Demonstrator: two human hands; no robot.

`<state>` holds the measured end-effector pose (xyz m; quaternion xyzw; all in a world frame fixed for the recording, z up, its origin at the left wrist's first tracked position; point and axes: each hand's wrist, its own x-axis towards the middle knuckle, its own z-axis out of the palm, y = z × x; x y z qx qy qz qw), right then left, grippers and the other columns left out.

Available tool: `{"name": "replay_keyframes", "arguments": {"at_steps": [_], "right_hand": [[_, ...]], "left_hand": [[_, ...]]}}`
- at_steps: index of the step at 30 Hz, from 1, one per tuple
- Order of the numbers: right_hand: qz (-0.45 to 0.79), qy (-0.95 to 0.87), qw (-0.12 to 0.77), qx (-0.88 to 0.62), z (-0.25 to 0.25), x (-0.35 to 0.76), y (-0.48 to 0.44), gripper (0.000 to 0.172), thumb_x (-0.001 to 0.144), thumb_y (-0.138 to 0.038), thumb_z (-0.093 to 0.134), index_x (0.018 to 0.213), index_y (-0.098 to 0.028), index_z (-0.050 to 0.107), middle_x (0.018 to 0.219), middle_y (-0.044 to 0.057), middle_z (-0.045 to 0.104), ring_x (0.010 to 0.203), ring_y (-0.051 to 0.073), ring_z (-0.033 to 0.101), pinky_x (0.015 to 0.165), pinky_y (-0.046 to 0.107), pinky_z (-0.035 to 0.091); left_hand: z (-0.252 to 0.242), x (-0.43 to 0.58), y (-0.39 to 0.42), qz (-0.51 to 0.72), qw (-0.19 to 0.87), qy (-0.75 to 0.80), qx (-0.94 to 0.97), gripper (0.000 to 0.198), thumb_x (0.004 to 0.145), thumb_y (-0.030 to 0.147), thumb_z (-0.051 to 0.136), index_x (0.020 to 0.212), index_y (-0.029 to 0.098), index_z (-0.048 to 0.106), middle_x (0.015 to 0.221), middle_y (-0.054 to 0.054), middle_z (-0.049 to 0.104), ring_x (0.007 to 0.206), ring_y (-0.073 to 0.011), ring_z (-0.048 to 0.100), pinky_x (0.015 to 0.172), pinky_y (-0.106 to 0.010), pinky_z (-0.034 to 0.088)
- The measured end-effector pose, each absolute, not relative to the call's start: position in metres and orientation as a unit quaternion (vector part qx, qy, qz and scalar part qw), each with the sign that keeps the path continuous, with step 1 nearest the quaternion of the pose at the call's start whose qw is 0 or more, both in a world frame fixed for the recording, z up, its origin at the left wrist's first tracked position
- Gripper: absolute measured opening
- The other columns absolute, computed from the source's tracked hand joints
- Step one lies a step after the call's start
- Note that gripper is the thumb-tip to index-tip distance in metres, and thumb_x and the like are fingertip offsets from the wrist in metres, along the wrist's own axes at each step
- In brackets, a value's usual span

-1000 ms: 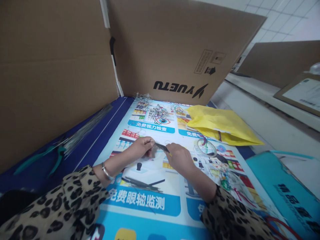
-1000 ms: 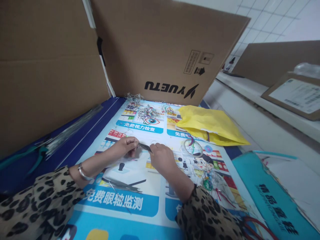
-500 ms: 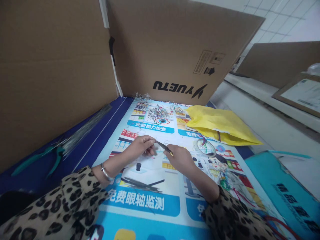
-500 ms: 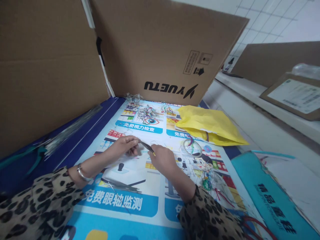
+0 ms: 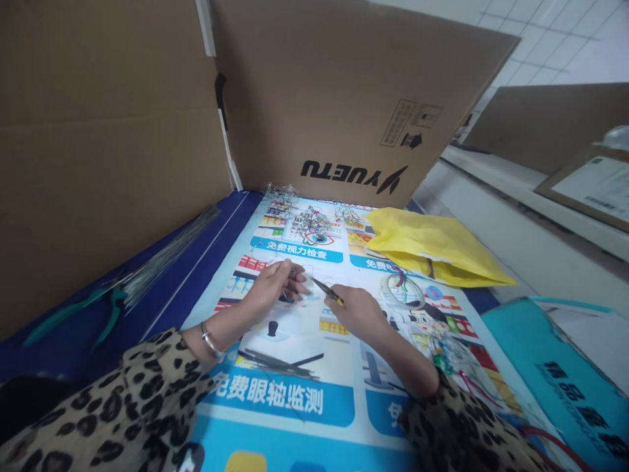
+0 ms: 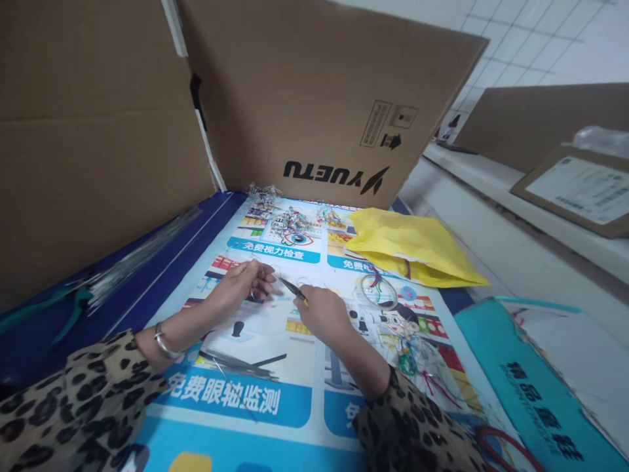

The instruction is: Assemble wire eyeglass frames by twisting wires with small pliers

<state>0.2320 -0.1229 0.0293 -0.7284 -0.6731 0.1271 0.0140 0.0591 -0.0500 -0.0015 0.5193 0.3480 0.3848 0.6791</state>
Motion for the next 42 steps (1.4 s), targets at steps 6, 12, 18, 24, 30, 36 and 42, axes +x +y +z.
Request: {"name": "replay_keyframes", "arguments": {"at_steps": [6, 12, 18, 24, 30, 36, 42], "right_hand": [[0.12, -0.681, -0.018, -0.723, 0.033, 0.231, -0.124, 0.027, 0.086, -0.038, 0.037, 0.093, -0.023, 0.059, 0.087, 0.003, 0.066, 0.078, 0.018, 0.059, 0.055, 0.024, 0.03], [0.117, -0.681, -0.022, -0.723, 0.035, 0.232, -0.125, 0.027, 0.086, -0.038, 0.037, 0.093, -0.024, 0.06, 0.089, 0.003, 0.067, 0.08, 0.018, 0.059, 0.057, 0.025, 0.032], [0.124, -0.679, -0.021, -0.724, 0.033, 0.234, -0.125, 0.029, 0.086, -0.039, 0.037, 0.095, -0.025, 0.06, 0.09, 0.004, 0.067, 0.081, 0.019, 0.059, 0.059, 0.025, 0.033], [0.126, -0.677, -0.013, -0.725, 0.034, 0.233, -0.126, 0.028, 0.086, -0.039, 0.038, 0.094, -0.025, 0.061, 0.088, 0.003, 0.067, 0.081, 0.018, 0.06, 0.058, 0.025, 0.033], [0.124, -0.675, -0.009, -0.727, 0.034, 0.232, -0.125, 0.026, 0.085, -0.038, 0.04, 0.095, -0.026, 0.06, 0.089, 0.003, 0.067, 0.082, 0.019, 0.06, 0.058, 0.026, 0.033], [0.115, -0.678, -0.024, -0.726, 0.034, 0.231, -0.125, 0.027, 0.086, -0.038, 0.04, 0.096, -0.025, 0.06, 0.092, 0.004, 0.067, 0.083, 0.019, 0.06, 0.06, 0.026, 0.033], [0.111, -0.681, -0.026, -0.723, 0.034, 0.231, -0.125, 0.028, 0.085, -0.039, 0.038, 0.096, -0.025, 0.06, 0.091, 0.004, 0.067, 0.083, 0.02, 0.06, 0.059, 0.026, 0.033]], "left_hand": [[-0.003, 0.057, -0.048, 0.411, 0.678, 0.351, 0.499, 0.045, 0.08, 0.053, 0.048, 0.093, 0.011, 0.055, 0.085, -0.009, 0.06, 0.066, -0.0129, 0.059, 0.051, -0.022, 0.046], [0.003, 0.054, -0.048, 0.409, 0.646, 0.359, 0.535, 0.037, 0.079, 0.045, 0.052, 0.098, 0.013, 0.056, 0.086, -0.005, 0.058, 0.068, -0.0124, 0.058, 0.052, -0.021, 0.044], [0.001, 0.053, -0.044, 0.393, 0.485, 0.39, 0.676, 0.028, 0.083, 0.031, 0.045, 0.103, 0.016, 0.057, 0.096, -0.007, 0.059, 0.086, -0.0161, 0.056, 0.07, -0.027, 0.046], [0.005, 0.051, -0.045, 0.405, 0.209, 0.324, 0.829, 0.029, 0.077, 0.016, 0.046, 0.105, 0.017, 0.056, 0.112, -0.009, 0.054, 0.111, -0.021, 0.045, 0.095, -0.037, 0.035], [0.008, 0.053, -0.045, 0.327, 0.165, 0.303, 0.88, 0.032, 0.077, 0.028, 0.057, 0.108, 0.021, 0.054, 0.093, -0.004, 0.063, 0.095, -0.0219, 0.053, 0.089, -0.038, 0.034], [0.006, 0.055, -0.039, 0.307, 0.258, 0.336, 0.852, 0.013, 0.082, 0.025, 0.047, 0.089, 0.02, 0.057, 0.085, -0.003, 0.061, 0.082, -0.0164, 0.055, 0.076, -0.027, 0.039], [0.01, 0.053, -0.038, 0.28, 0.331, 0.323, 0.841, 0.016, 0.083, 0.028, 0.044, 0.083, 0.02, 0.058, 0.072, 0.001, 0.059, 0.068, -0.0132, 0.053, 0.063, -0.023, 0.037]]}}
